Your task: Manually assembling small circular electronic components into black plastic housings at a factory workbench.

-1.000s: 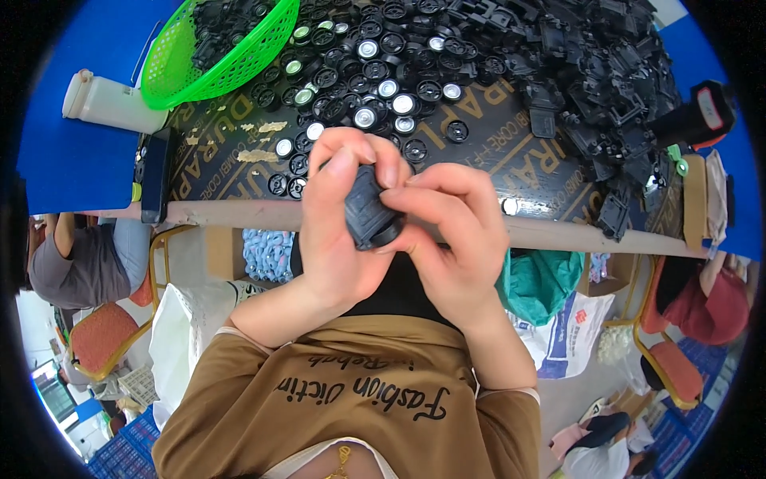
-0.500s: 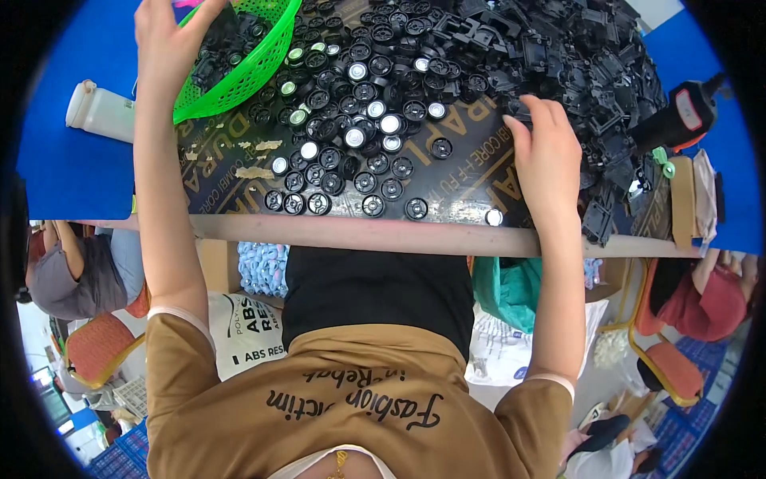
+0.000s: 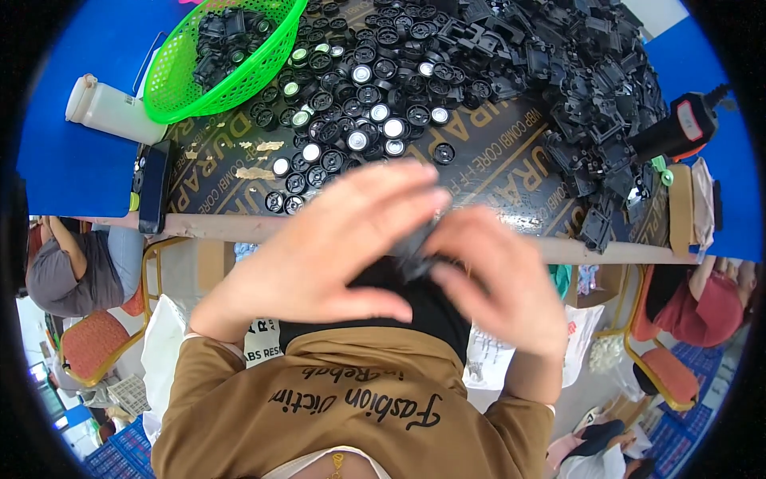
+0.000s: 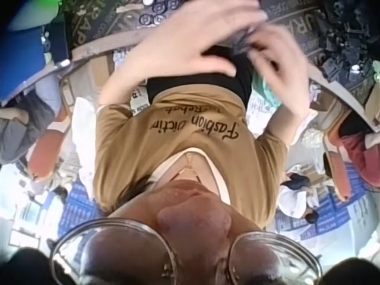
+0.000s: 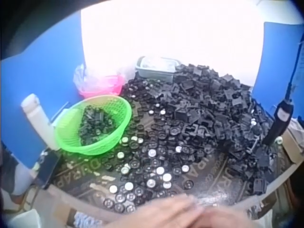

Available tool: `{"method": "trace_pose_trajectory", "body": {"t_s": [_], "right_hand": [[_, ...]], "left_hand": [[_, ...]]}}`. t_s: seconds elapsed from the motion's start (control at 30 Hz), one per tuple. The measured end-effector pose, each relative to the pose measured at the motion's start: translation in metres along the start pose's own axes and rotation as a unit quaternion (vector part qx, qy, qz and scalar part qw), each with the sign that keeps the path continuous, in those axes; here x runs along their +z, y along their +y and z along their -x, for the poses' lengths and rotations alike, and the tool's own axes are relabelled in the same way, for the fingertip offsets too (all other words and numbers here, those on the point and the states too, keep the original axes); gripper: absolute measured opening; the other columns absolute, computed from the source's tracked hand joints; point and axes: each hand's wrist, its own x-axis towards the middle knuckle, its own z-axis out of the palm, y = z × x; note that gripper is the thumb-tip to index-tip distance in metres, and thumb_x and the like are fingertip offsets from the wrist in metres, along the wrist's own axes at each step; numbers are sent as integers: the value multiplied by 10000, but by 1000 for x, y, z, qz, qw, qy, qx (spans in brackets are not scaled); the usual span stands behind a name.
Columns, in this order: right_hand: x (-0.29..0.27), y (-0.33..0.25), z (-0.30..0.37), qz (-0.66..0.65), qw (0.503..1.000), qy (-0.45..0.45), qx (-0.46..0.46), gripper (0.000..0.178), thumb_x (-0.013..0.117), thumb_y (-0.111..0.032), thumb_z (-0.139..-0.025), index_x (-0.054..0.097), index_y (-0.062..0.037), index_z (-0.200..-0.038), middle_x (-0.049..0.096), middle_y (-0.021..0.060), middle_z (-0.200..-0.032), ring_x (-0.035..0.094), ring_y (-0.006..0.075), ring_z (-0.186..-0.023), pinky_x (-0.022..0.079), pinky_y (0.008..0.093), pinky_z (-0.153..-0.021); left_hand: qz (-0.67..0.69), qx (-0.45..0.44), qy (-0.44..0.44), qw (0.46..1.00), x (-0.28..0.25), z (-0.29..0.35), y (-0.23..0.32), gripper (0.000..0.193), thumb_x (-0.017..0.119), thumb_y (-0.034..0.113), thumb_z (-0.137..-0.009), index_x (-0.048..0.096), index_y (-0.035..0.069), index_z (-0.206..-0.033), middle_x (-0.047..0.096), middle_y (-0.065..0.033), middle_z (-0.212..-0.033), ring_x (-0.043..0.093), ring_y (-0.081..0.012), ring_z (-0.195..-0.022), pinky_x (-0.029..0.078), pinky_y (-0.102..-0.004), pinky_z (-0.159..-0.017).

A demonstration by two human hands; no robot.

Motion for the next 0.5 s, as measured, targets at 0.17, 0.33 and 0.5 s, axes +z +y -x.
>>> {"method": "trace_pose_trajectory", "body": {"t_s": [0.17, 0.33, 0.5], "right_hand": [[22, -6, 8, -140, 989, 16, 35, 272, 683, -37, -705, 614, -22, -968, 587, 115, -975, 610, 263, -859, 497, 335, -743], [25, 41, -12, 6, 978, 199, 67, 233, 593, 23, -787, 561, -12, -1016, 590, 96, -966, 607, 199, -821, 489, 296, -694], [34, 64, -41, 248, 954, 162, 35, 229, 620, -31, -746, 588, -31, -973, 586, 114, -971, 554, 298, -871, 454, 372, -751]], "left_hand": [[18, -50, -78, 996, 12, 9, 14, 813, 737, 255, -674, 338, -2, -1334, 522, -158, -1046, 518, -323, -960, 399, -430, -851], [225, -161, 3, 961, 14, 21, 0, 690, 794, 234, -625, 437, 55, -1186, 463, -129, -1044, 493, -313, -998, 411, -376, -850], [459, -316, 151, 817, 24, 38, -7, 470, 751, 19, -700, 508, 40, -1101, 563, -37, -910, 566, -86, -790, 476, -232, -733]]}}
